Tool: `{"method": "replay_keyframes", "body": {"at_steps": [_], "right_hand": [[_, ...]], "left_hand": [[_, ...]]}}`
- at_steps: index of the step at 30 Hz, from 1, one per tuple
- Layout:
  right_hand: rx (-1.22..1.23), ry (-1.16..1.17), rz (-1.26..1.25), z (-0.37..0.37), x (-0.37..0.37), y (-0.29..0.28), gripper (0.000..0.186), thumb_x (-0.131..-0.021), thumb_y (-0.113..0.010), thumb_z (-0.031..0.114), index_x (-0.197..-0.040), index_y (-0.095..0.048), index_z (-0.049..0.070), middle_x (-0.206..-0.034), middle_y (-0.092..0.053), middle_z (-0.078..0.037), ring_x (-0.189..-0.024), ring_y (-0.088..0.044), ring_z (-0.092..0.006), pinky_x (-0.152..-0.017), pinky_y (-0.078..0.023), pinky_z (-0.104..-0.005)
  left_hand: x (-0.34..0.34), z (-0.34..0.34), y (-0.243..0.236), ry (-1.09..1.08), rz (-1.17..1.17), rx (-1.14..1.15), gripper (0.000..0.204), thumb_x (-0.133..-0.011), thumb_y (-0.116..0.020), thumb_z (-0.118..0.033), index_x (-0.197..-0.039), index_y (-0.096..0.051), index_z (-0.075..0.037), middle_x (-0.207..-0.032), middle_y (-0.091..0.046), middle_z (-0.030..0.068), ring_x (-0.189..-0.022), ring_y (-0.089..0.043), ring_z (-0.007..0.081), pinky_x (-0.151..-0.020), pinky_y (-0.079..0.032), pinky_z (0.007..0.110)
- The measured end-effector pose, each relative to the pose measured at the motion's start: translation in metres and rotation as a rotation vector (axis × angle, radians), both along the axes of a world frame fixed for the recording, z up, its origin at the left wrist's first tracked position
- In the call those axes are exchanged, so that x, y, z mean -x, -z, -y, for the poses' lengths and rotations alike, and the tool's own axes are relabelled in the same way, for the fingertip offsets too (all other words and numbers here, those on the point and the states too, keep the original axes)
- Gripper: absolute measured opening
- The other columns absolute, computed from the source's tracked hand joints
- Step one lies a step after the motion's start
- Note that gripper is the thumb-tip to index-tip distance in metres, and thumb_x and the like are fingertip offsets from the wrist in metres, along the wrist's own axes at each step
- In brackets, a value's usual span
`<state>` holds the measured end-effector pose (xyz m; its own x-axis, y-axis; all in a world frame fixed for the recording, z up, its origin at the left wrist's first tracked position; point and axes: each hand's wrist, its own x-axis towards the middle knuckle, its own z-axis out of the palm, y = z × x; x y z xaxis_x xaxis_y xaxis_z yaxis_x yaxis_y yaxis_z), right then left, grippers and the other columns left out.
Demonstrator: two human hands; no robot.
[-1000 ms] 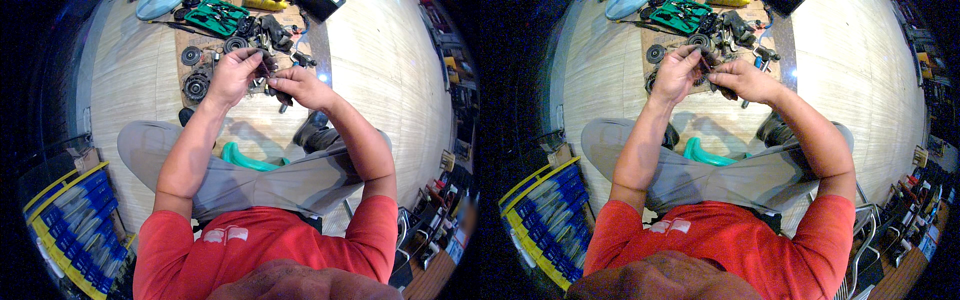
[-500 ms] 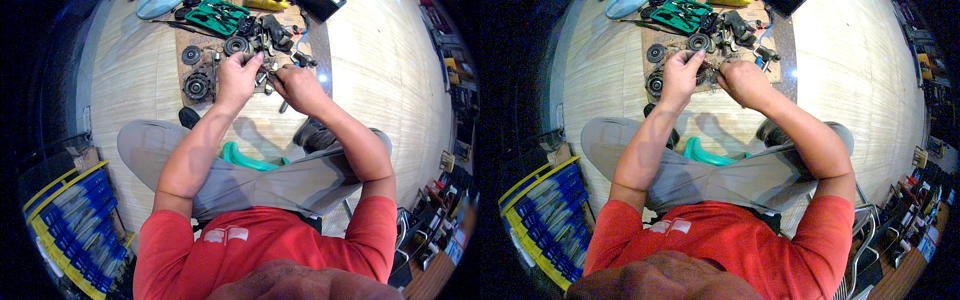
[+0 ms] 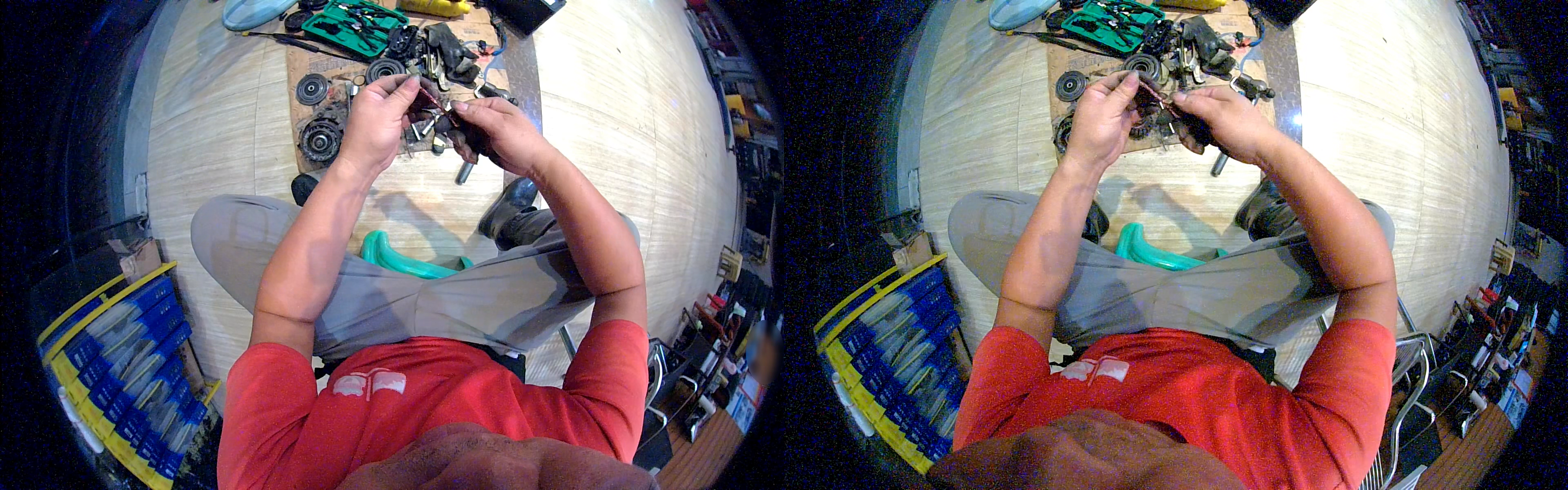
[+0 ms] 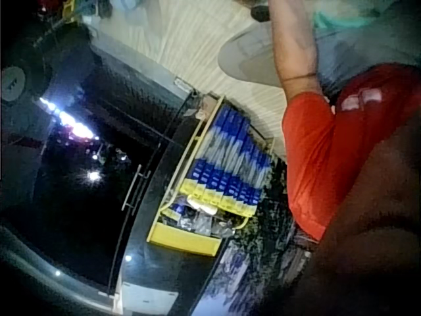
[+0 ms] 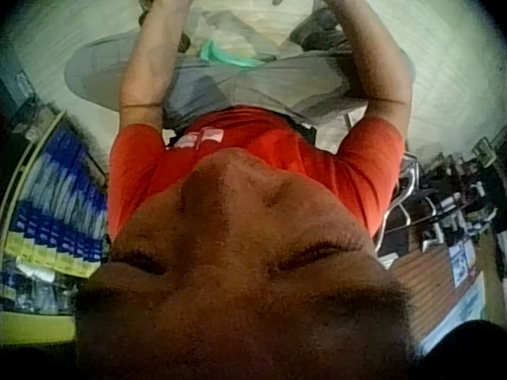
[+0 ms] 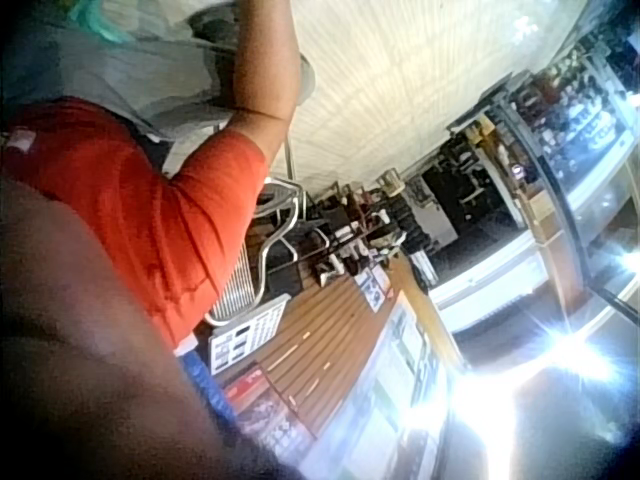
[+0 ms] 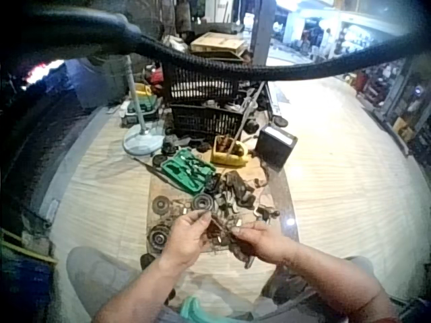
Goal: The person fits mechanical gears and small metal components together by hand. They pick up a shaft and attach a small piece to a gear while sitting near a collection of parts on the floor.
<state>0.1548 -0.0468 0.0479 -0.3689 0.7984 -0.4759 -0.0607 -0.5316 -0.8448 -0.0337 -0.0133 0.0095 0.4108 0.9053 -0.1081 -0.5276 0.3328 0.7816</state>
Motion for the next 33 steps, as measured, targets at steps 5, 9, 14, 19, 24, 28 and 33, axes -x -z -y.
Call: {"method": "replay_keyframes", "body": {"at_steps": [5, 9, 14, 19, 24, 28, 33], "right_hand": [[-0.013, 0.025, -0.04, 0.001, 0.003, -0.001, 0.029, -0.095, -0.052, 0.027, -0.082, -0.06, 0.003, -0.06, -0.055, -0.004, -0.048, -0.048, -0.0113, -0.047, -0.037, -0.025], [-0.141, -0.045, 0.123, 0.001, 0.004, 0.001, 0.029, -0.094, -0.054, 0.026, -0.077, -0.061, 0.003, -0.057, -0.052, -0.001, -0.048, -0.046, -0.0098, -0.046, -0.037, -0.0248], [-0.253, -0.111, 0.379, 0.003, 0.004, -0.005, 0.032, -0.094, -0.054, 0.025, -0.074, -0.061, 0.002, -0.058, -0.053, 0.001, -0.052, -0.047, -0.0068, -0.048, -0.037, -0.0234], [-0.588, -0.122, 0.701, 0.008, 0.009, 0.0, 0.031, -0.092, -0.056, 0.024, -0.074, -0.06, 0.0, -0.058, -0.054, -0.007, -0.053, -0.051, -0.015, -0.051, -0.04, -0.032], [-0.962, -0.163, 1.032, 0.013, 0.015, 0.004, 0.029, -0.087, -0.056, 0.025, -0.074, -0.059, 0.0, -0.069, -0.06, -0.02, -0.067, -0.061, -0.0364, -0.06, -0.048, -0.0443], [-0.885, -0.122, 0.98, 0.014, 0.016, 0.011, 0.03, -0.09, -0.055, 0.026, -0.077, -0.062, 0.0, -0.068, -0.06, -0.017, -0.061, -0.059, -0.0281, -0.058, -0.047, -0.0416], [-0.264, 0.098, 0.348, 0.001, 0.005, 0.007, 0.034, -0.096, -0.052, 0.029, -0.085, -0.066, -0.001, -0.064, -0.057, 0.0, -0.055, -0.048, -0.0076, -0.05, -0.039, -0.026]], "left_hand": [[0.0, -0.001, 0.004, -0.016, -0.033, 0.0, 0.019, -0.095, -0.054, -0.017, -0.096, -0.064, -0.001, -0.089, -0.067, 0.0081, -0.08, -0.064, 0.0149, -0.074, -0.053, 0.029], [-0.003, 0.001, 0.003, -0.066, -0.115, -0.013, 0.02, -0.095, -0.055, -0.018, -0.093, -0.065, -0.001, -0.084, -0.067, 0.0069, -0.074, -0.063, 0.0137, -0.07, -0.052, 0.027], [-0.004, 0.004, -0.003, -0.134, -0.386, -0.125, 0.021, -0.094, -0.057, -0.019, -0.088, -0.066, -0.001, -0.078, -0.066, 0.0038, -0.068, -0.06, 0.0094, -0.064, -0.05, 0.024], [-0.008, 0.009, -0.009, -0.224, -0.577, -0.191, 0.025, -0.09, -0.062, -0.022, -0.083, -0.067, 0.002, -0.071, -0.065, 0.0025, -0.063, -0.054, 0.006, -0.057, -0.045, 0.023], [-0.011, 0.011, -0.006, -0.289, -0.714, -0.161, 0.026, -0.089, -0.064, -0.023, -0.079, -0.066, 0.002, -0.065, -0.063, 0.0022, -0.059, -0.051, 0.0054, -0.053, -0.042, 0.024], [-0.011, 0.01, 0.002, -0.308, -0.568, -0.073, 0.024, -0.088, -0.064, -0.02, -0.078, -0.065, 0.001, -0.067, -0.063, 0.0023, -0.059, -0.051, 0.0062, -0.053, -0.041, 0.023], [-0.009, 0.006, 0.002, -0.316, -0.407, -0.002, 0.019, -0.091, -0.06, -0.017, -0.085, -0.065, 0.001, -0.077, -0.067, 0.0064, -0.066, -0.061, 0.0112, -0.063, -0.049, 0.024]]}}
